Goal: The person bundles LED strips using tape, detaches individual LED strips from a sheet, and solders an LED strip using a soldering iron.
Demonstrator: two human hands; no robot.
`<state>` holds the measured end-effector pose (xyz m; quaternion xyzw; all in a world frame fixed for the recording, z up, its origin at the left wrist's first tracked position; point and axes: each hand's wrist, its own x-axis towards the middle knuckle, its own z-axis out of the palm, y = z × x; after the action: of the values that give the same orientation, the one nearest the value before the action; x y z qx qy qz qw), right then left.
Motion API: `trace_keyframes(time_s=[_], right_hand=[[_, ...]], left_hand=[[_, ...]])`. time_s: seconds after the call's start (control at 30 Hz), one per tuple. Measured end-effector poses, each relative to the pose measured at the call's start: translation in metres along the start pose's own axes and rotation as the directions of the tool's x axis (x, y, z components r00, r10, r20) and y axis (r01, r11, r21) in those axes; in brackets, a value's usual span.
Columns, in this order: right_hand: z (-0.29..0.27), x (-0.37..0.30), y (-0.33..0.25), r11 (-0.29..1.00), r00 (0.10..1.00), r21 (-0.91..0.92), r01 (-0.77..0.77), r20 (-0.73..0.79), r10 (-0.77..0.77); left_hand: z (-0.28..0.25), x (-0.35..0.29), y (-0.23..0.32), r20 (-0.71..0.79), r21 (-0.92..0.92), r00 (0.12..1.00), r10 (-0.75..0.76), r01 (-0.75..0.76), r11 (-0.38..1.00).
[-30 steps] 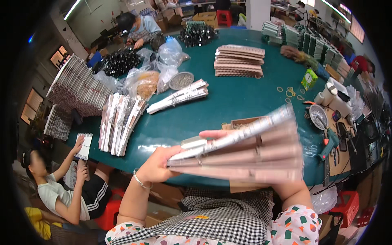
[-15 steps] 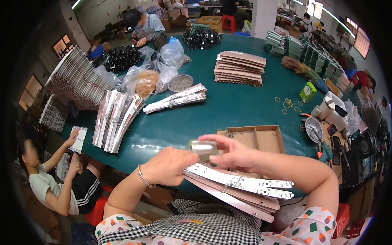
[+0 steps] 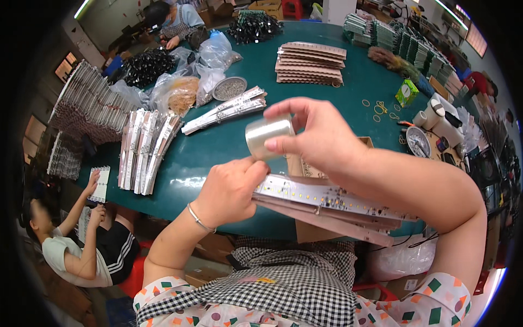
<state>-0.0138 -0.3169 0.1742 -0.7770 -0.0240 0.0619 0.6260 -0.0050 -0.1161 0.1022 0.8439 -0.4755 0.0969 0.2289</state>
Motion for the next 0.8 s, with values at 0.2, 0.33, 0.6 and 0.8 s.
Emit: trace_keyframes(time_s=[0.2, 0.33, 0.6, 0.8], right_hand=[[0.004, -0.021, -0.041, 0.988, 0.990, -0.146, -0.059, 0.118, 0.076], [0.018, -0.040, -0.034, 0.897, 0.945, -0.297, 0.328, 0.099, -0.312], [0.051, -0.045, 0.044, 0.460, 0.617, -0.676, 0.576, -0.010, -0.787], [0.077, -0.029, 0.107, 0.903, 0.811, -0.080, 0.422, -0.412, -0.415]], left_hand=[[0.008, 0.003, -0.030, -0.059, -0.092, 0.998, -0.039, 0.033, 0.995], [-0.010, 0.011, -0.039, -0.167, -0.207, 0.945, -0.283, 0.247, 0.947], [-0.003, -0.003, -0.043, 0.183, -0.964, 0.820, -0.542, 0.258, 0.066], [0.007, -0.020, -0.030, 0.307, -0.928, 0.741, -0.597, 0.371, -0.016]])
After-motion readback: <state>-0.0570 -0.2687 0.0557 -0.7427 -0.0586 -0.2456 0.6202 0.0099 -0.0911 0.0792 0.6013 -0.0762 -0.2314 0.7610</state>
